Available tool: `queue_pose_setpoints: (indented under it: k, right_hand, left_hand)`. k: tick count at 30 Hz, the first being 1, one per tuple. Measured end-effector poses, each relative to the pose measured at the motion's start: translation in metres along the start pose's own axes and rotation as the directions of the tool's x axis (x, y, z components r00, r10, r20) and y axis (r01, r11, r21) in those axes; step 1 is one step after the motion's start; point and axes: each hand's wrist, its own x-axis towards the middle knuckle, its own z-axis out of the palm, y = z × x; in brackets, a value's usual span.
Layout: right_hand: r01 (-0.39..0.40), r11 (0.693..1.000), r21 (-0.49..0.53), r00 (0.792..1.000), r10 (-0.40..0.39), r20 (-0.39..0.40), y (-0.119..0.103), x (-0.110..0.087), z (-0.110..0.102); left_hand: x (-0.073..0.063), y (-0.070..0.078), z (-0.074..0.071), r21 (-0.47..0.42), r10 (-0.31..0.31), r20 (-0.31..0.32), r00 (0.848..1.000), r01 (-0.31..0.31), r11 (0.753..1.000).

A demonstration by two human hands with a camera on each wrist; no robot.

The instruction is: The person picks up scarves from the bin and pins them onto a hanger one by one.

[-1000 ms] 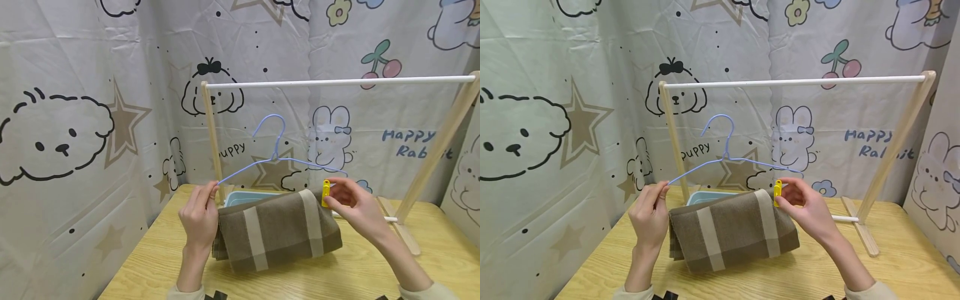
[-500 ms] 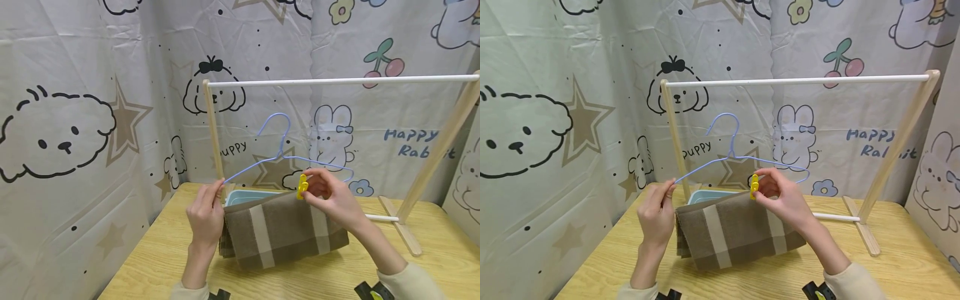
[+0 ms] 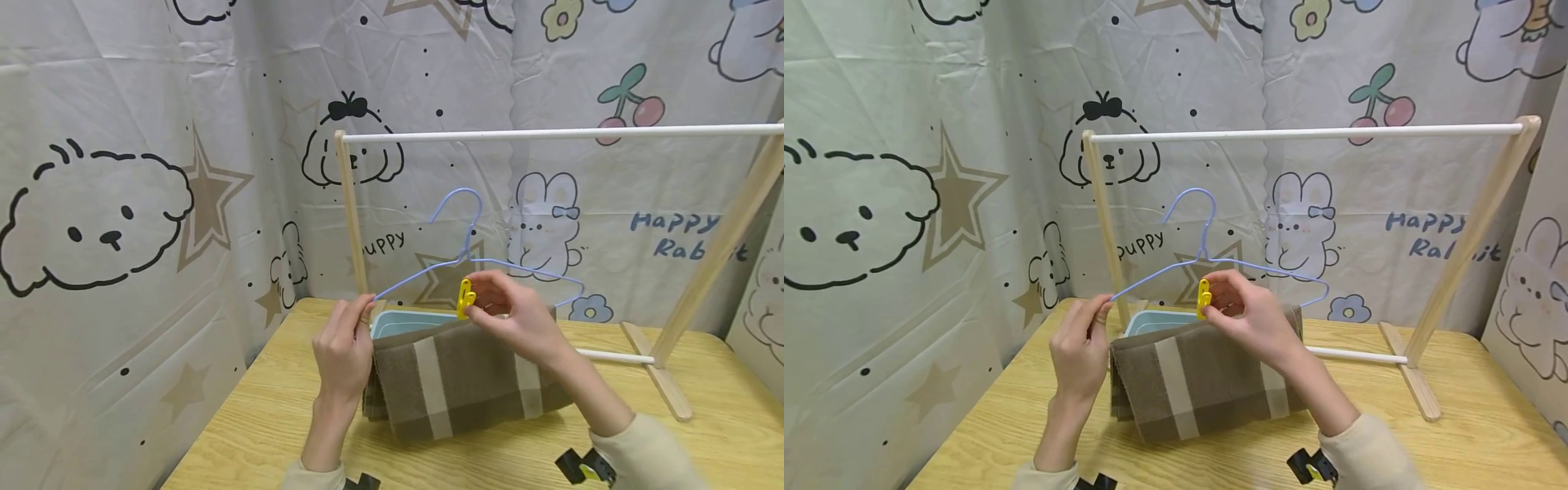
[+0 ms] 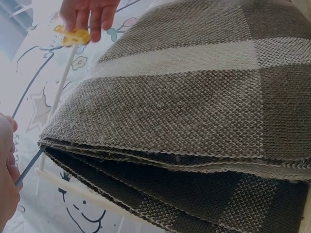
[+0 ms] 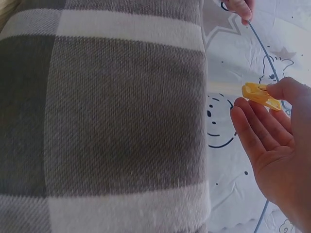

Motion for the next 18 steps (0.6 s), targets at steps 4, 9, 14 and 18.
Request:
queue_pose_setpoints:
  k: [4,9,14,18]
  right_hand:
    - [0.001,1.0,0.023,1.0,-0.002,0.024,-0.003,0.003,0.008]
    - [-0.024,0.998,0.062,0.998,0.02,0.066,-0.009,0.006,0.018]
    - [-0.028,0.995,0.095,0.994,0.018,0.104,-0.016,0.01,0.028]
    - [-0.041,0.993,0.11,0.992,0.027,0.127,-0.02,0.014,0.036]
  left_hand:
    - [0.0,0.002,0.001,0.0,-0.001,-0.001,1.0,0.001,1.0]
    - [-0.001,0.004,0.002,0.011,0.001,-0.001,1.0,-0.001,1.0]
    - [-0.001,0.005,0.002,0.013,0.008,-0.009,1.0,-0.008,1.0]
    - [-0.001,0.005,0.002,0.011,0.008,-0.013,1.0,-0.008,1.0]
